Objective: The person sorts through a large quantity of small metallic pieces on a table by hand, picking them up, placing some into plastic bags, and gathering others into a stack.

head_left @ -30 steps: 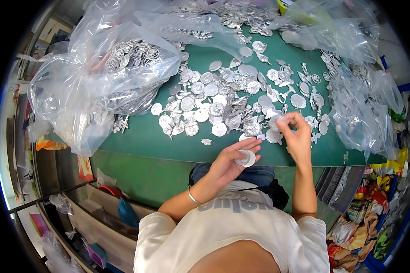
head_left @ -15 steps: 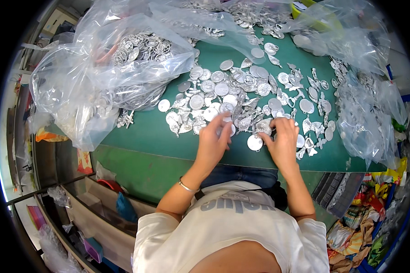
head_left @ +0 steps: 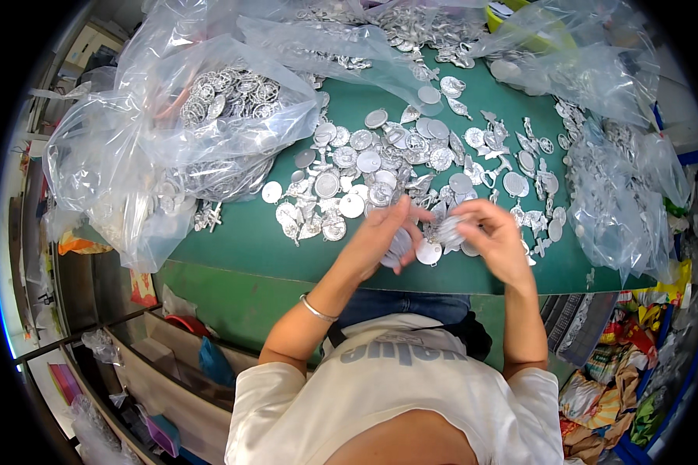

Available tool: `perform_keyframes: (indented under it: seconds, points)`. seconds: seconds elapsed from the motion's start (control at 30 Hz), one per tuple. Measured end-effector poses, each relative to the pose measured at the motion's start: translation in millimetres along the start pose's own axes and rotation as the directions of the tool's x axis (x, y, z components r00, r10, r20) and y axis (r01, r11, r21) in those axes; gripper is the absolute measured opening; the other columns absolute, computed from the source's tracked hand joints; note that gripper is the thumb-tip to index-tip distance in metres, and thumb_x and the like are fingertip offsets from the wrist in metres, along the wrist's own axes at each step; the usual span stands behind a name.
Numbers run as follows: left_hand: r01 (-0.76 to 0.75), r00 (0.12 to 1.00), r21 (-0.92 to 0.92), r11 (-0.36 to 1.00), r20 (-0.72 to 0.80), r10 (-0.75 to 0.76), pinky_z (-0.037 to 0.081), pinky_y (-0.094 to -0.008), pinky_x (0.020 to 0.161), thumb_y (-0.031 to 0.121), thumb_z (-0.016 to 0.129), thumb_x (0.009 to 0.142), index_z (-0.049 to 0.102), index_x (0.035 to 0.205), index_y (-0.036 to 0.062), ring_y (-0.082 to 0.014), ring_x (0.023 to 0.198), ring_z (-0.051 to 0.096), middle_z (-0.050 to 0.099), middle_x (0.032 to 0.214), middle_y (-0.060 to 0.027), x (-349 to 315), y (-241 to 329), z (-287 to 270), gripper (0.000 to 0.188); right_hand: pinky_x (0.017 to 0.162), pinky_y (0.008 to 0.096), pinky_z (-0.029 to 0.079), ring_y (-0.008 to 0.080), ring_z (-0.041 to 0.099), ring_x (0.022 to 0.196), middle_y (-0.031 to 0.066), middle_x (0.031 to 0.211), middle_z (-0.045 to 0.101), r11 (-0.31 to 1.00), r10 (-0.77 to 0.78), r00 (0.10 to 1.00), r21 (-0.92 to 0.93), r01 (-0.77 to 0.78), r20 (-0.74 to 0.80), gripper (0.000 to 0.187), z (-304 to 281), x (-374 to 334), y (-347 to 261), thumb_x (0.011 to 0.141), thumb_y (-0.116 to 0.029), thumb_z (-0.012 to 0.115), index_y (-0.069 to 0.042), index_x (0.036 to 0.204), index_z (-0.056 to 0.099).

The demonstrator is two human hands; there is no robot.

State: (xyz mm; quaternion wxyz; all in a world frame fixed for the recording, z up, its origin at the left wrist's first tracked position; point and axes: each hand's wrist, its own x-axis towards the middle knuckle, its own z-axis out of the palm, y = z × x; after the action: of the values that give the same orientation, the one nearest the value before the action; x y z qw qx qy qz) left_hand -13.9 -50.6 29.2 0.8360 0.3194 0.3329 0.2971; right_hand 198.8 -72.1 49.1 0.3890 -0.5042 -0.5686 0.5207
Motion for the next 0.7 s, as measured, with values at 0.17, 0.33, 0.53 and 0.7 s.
perform_keyframes:
  seconds: [0.17,0.33,0.53,0.7]
  points:
    - [0.152,0.988,-0.162,0.975,0.041,-0.148,0.042,-0.0219,0.038,0.035,0.046,0.093,0.059,0.106,0.0013,-0.0112,0.052,0.055,0.063,0.079,-0.0082,12,-12,0,0.038,0.07,0.034,0.043,0.0254,0.053,0.079,0.0109,0.083,0.058,0.921,-0.213,0.976,-0.326,0.215,0.044,0.015,6,36,-10,0.076,-0.003,0.062,-0.001,0.092,0.062]
    - [-0.171,0.974,0.269,0.948,-0.097,0.204,0.047,-0.0218,0.042,0.003,0.046,0.085,0.058,0.108,-0.0025,-0.0133,0.066,0.063,0.063,0.084,-0.0069,21,42,-7,0.026,0.083,0.0385,0.039,0.0301,0.049,0.094,0.0145,0.099,0.055,0.545,-0.469,0.882,-0.771,0.329,0.045,0.027,-7,87,21,0.072,-0.003,0.065,0.0,0.098,0.058]
    - [0.008,0.79,0.978,0.207,-0.133,0.599,0.049,-0.0385,0.058,0.012,0.064,0.079,0.058,0.103,-0.0006,-0.0259,0.068,0.063,0.063,0.073,-0.0144,60,78,-44,0.028,0.06,0.0296,0.044,0.0207,0.054,0.064,0.0059,0.077,0.055,0.838,-0.252,0.967,-0.496,0.228,0.019,0.019,-20,82,33,0.078,0.001,0.06,-0.001,0.095,0.054]
    - [0.158,0.819,0.982,-0.102,-0.073,0.569,0.049,-0.0446,0.066,0.023,0.067,0.076,0.06,0.103,0.0032,-0.0379,0.081,0.061,0.064,0.08,-0.0207,81,94,-56,0.034,0.054,0.0224,0.039,0.0098,0.049,0.062,-0.0013,0.077,0.051,0.854,0.312,0.95,0.438,-0.281,0.003,0.016,-46,74,18,0.088,-0.007,0.051,0.001,0.101,0.056]
